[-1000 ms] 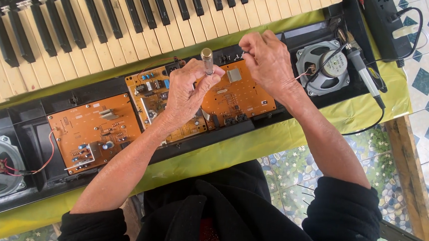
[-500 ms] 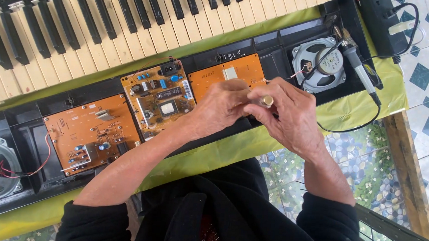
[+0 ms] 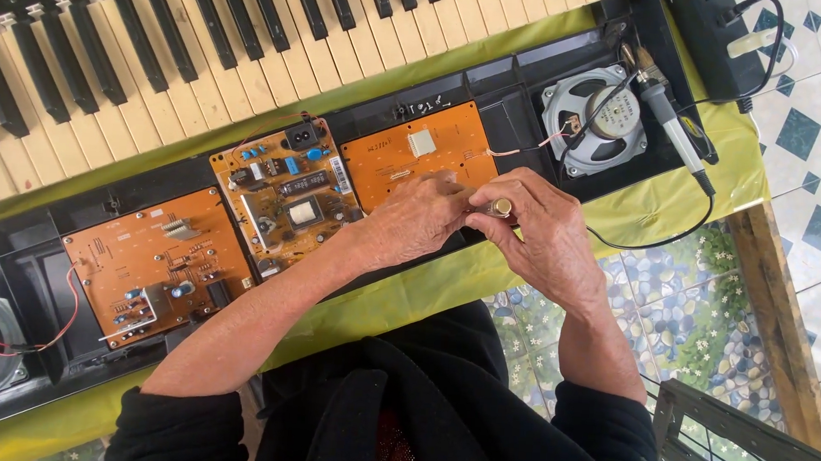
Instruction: Repairing an electronic keyboard by unscrewing circuit boards and soldering electrical components.
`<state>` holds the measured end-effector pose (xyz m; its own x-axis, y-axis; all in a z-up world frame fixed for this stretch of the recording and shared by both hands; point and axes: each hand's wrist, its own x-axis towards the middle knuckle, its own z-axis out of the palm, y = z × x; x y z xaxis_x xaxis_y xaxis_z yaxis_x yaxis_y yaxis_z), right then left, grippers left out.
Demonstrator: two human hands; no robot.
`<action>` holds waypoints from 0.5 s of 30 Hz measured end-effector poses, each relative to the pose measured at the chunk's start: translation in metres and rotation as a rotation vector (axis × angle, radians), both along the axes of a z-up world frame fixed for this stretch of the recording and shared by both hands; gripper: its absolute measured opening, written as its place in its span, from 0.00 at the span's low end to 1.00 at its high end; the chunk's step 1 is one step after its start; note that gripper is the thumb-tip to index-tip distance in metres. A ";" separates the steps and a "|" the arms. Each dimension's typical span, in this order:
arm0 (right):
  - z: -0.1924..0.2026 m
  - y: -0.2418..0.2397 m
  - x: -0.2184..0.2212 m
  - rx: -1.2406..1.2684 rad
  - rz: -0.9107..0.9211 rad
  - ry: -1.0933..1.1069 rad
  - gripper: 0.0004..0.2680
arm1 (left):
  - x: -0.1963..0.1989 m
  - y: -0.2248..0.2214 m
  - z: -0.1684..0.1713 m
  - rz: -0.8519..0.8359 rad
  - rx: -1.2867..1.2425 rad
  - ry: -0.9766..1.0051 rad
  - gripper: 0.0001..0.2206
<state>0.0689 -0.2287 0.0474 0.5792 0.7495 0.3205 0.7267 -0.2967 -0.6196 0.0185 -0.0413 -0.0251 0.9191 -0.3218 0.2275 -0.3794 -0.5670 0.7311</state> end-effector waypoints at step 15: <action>-0.010 -0.001 -0.006 0.052 -0.039 0.055 0.05 | -0.001 -0.001 -0.030 0.013 0.012 -0.081 0.07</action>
<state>0.0627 -0.2294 0.0375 0.6252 0.7093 0.3256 0.6799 -0.2902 -0.6734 0.0171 -0.0426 -0.0551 0.9020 -0.3134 0.2970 -0.4295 -0.5808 0.6915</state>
